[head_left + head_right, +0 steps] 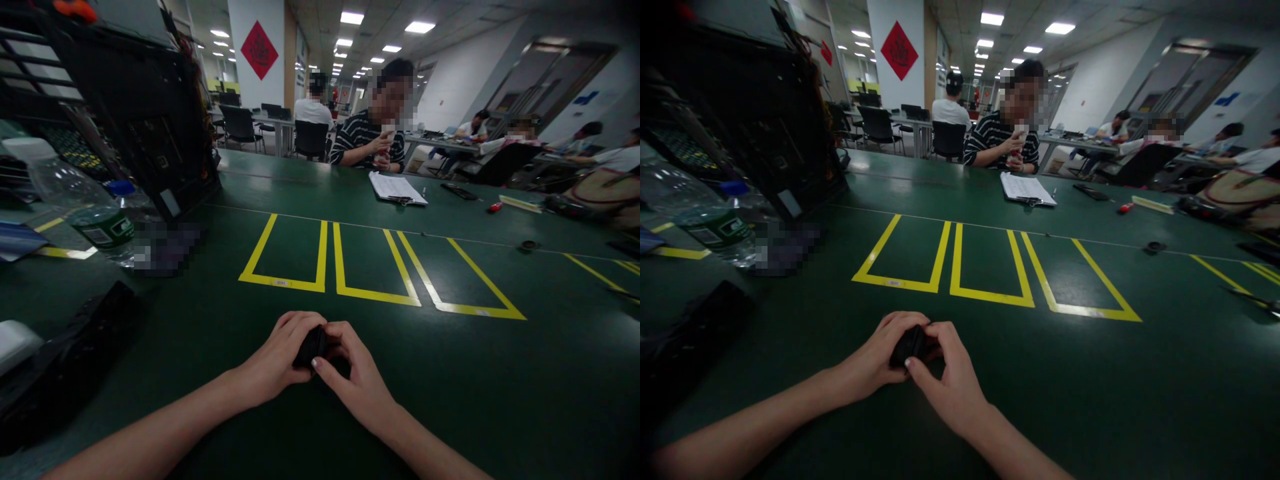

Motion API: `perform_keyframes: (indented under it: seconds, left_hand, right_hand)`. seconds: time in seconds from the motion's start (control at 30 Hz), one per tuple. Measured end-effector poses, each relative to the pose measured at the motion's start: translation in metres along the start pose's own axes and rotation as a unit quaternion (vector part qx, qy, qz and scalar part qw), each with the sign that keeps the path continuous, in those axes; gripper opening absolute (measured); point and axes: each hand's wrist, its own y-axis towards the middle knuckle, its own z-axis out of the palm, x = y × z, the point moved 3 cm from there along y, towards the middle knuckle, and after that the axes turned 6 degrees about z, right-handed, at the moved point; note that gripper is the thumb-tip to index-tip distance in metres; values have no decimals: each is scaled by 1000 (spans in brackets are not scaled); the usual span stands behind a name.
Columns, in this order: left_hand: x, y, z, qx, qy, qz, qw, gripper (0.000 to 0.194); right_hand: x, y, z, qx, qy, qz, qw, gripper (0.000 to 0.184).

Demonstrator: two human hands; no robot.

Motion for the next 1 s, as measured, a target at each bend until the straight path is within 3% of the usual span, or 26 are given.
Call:
perform_keyframes:
  seconds: [0.17, 0.43, 0.63, 0.77, 1.0]
  left_hand:
    - [2, 1, 2, -13, 1, 2, 1000, 63]
    - [2, 1, 1, -12, -10, -14, 1000, 60]
    - [9, 1, 6, -36, 2, -13, 999, 67]
    - [7, 2, 5, -17, -16, -10, 1000, 62]
    - [5, 3, 5, -24, -23, -18, 999, 61]
  right_hand:
    - [-2, -2, 2, -18, -24, -33, 999, 22]
    - [-2, 1, 0, 5, 35, 54, 998, 24]
    - [0, -3, 1, -14, -17, -12, 1000, 26]
    - [-2, -4, 1, -18, -28, -18, 999, 22]
    - [-3, 1, 1, -5, 47, 54, 997, 26]
